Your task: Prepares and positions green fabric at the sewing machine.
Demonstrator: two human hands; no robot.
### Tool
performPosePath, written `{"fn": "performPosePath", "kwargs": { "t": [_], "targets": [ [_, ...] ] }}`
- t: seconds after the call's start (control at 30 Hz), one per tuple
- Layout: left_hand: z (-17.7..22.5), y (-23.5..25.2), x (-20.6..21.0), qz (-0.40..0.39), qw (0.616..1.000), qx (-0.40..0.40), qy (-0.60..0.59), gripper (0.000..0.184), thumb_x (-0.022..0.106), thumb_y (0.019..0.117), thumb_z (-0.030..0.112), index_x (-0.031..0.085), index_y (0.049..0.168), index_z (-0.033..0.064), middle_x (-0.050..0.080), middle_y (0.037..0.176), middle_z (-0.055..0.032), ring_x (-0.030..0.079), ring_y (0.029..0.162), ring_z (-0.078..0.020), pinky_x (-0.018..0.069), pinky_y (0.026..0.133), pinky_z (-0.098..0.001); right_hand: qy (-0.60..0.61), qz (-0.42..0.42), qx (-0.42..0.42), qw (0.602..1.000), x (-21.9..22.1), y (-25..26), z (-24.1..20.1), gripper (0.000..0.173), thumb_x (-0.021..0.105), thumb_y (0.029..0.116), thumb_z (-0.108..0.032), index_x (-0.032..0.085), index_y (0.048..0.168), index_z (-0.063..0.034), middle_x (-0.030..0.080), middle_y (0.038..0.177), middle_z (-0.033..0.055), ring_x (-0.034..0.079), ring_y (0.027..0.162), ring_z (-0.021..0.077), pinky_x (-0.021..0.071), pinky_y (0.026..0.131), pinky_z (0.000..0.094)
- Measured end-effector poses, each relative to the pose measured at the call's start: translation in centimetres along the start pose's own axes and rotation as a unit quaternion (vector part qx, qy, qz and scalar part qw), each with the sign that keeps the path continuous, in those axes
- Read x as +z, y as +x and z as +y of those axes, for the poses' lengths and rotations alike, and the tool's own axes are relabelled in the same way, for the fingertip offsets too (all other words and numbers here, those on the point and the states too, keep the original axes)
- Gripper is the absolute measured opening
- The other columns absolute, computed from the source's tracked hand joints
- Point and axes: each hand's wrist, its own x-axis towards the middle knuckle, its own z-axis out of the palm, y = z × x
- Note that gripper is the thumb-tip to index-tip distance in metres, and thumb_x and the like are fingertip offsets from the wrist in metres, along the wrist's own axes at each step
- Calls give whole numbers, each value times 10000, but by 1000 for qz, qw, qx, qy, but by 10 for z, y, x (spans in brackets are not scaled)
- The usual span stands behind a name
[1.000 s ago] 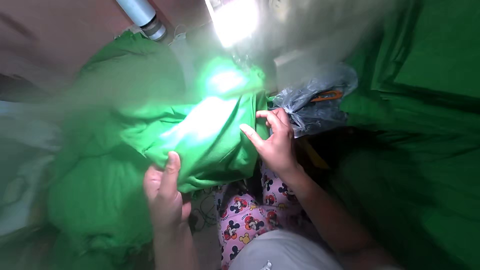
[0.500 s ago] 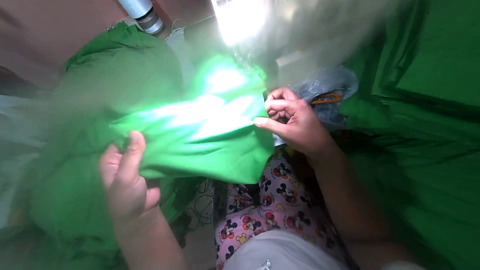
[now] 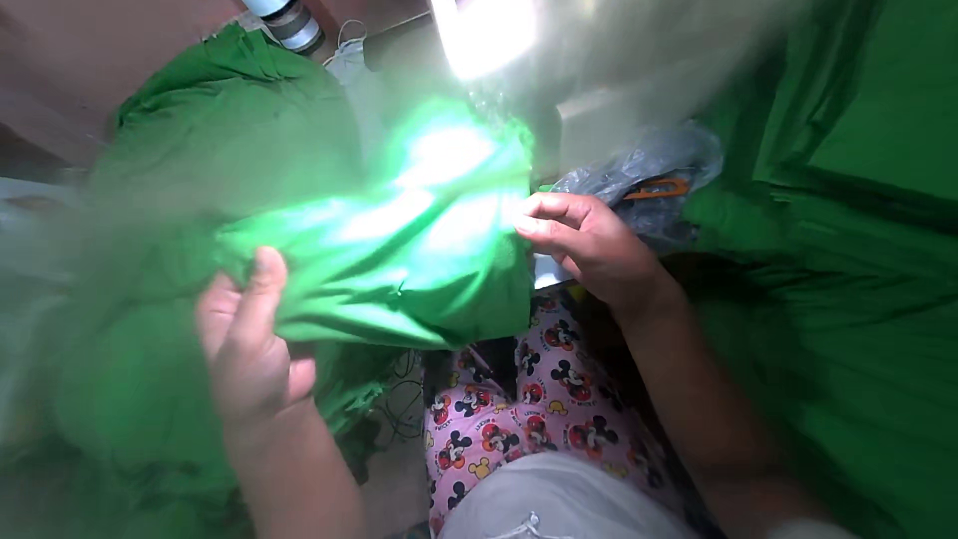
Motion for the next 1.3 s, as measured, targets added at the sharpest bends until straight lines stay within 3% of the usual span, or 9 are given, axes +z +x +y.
{"fn": "performPosePath", "kwargs": {
  "t": [0.23,0.33,0.43,0.5,0.6,0.83,1.03,1.2,1.3],
  "targets": [
    [-18,14,-3,24,998,16,59,118,475,1088,228,593,1083,227,693,920,161,693,851,23,598,786,-205,-58,44,8,997,28,-66,55,115,684,936,-122,731,951,-18,728,882,-53,657,816,-62,563,757,145],
    [-61,-15,-4,55,971,151,178,352,500,1058,140,446,1373,-7,584,1161,22,587,1015,3,508,903,-221,-102,124,45,986,38,-97,91,189,686,928,-149,744,972,26,736,931,31,668,888,-32,553,835,158],
    [-115,-94,11,82,946,242,201,259,494,1025,116,454,1256,6,560,1126,41,539,1018,49,452,883,-152,-135,158,63,976,35,-110,117,218,680,927,-160,741,958,47,727,949,83,664,899,7,545,843,177],
    [-140,-148,29,54,976,124,168,280,478,1034,160,456,1247,-21,566,1202,-16,536,1156,13,450,970,-167,-149,166,55,973,33,-113,126,216,676,928,-145,733,946,63,707,940,96,642,886,7,528,829,162],
    [-145,-154,56,-25,980,-164,107,563,344,1092,156,201,1476,-230,337,1505,-397,430,1400,-277,365,1142,-333,-171,175,39,969,31,-116,132,216,666,932,-138,732,938,68,709,947,109,639,893,13,520,821,159],
    [-170,-130,72,73,993,-81,53,272,461,1042,61,610,838,-39,626,715,80,631,735,87,533,723,-147,-185,250,-18,950,34,-130,138,183,687,898,-95,728,855,78,723,958,126,663,905,-2,530,817,131],
    [-160,-153,55,117,992,7,48,267,449,1046,58,607,840,-2,649,753,156,636,800,145,529,752,-93,-141,248,-10,958,35,-144,133,145,705,875,-82,727,844,59,728,997,77,660,969,-26,533,845,118],
    [-152,-156,57,63,987,-134,-56,262,411,1070,145,491,1178,-80,658,1007,68,650,982,65,548,929,-186,-129,252,-5,959,31,-143,129,112,715,863,-63,720,832,44,732,960,42,664,924,-37,543,817,123],
    [-141,-168,53,76,994,-70,26,104,612,934,43,576,912,-53,639,777,87,629,750,97,543,721,-119,-130,262,3,956,33,-149,121,83,735,839,-61,711,807,11,726,897,-16,654,837,-70,547,759,110]
  ]
}}
